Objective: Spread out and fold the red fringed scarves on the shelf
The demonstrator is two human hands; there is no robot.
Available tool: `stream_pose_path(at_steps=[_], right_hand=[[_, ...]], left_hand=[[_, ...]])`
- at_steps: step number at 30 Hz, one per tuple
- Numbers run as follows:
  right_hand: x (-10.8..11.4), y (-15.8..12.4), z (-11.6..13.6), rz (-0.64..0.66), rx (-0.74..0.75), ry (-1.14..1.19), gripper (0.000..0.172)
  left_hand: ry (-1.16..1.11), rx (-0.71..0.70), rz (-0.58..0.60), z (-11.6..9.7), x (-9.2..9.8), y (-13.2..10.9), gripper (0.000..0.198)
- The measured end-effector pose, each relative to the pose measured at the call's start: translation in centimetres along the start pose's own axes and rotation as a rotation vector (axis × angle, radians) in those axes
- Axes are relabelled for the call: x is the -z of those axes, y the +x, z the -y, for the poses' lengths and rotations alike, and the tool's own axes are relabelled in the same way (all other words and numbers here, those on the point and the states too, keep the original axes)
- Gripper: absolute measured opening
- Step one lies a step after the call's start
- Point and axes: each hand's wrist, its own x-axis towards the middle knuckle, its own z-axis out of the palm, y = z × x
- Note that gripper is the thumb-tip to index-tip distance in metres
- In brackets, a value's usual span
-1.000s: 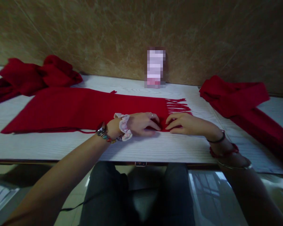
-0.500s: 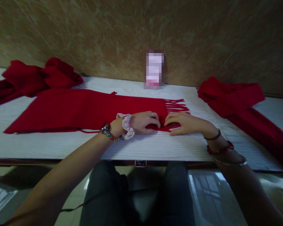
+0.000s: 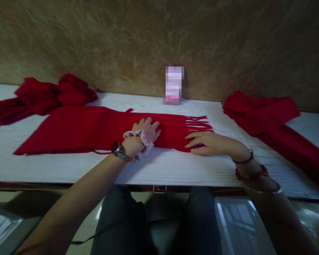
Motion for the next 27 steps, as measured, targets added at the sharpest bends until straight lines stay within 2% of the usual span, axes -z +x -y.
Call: stream_pose_path(at_steps=[2, 5, 7, 9, 13, 14, 16, 20, 25, 27], right_hand=[[-0.1, 0.1, 0.0, -0.028, 0.006, -0.002, 0.025], [-0.2, 0.1, 0.0, -0.056, 0.013, -0.002, 0.022], [-0.1, 0.1, -0.4, -0.067, -0.003, -0.006, 0.022], [-0.1, 0.3, -1.0, -0.152, -0.080, -0.037, 0.022], [-1.0, 2.0, -2.5, -0.511, -0.337, -0.113, 0.028], [-1.5, 2.6, -2.7, -0.545, -0.370, -0.120, 0.033], [-2.8, 3.7, -2.8, -0.486, -0.378, -0.148, 0.043], [-4.5, 4.1, -2.6, -0.289, -0.331, -0.267, 0.051], [-4.6, 2.5, -3.9, -0.278, -0.335, -0.319, 0.054], [-4.7, 2.0, -4.6, -0.285, -0.345, -0.306, 0.055]], left_hand=[[0.026, -0.022, -0.012, -0.5, 0.0, 0.0, 0.034], [0.004, -0.274, -0.006, -2.3, -0.8, 0.4, 0.039], [-0.043, -0.360, 0.035, -3.5, -1.6, 0.7, 0.044], [-0.079, -0.355, 0.048, -4.2, -2.1, 1.0, 0.048], [-0.128, -0.348, 0.031, -4.4, -2.7, 1.2, 0.053], [-0.139, -0.351, 0.035, -4.4, -2.7, 1.3, 0.054], [-0.159, -0.363, 0.038, -4.1, -2.8, 1.5, 0.057], [-0.159, -0.319, -0.006, -1.7, -2.7, 1.3, 0.059], [-0.045, -0.099, -0.064, 5.5, -3.0, -0.4, 0.057], [0.005, -0.068, -0.049, 8.1, -3.1, -1.4, 0.057]])
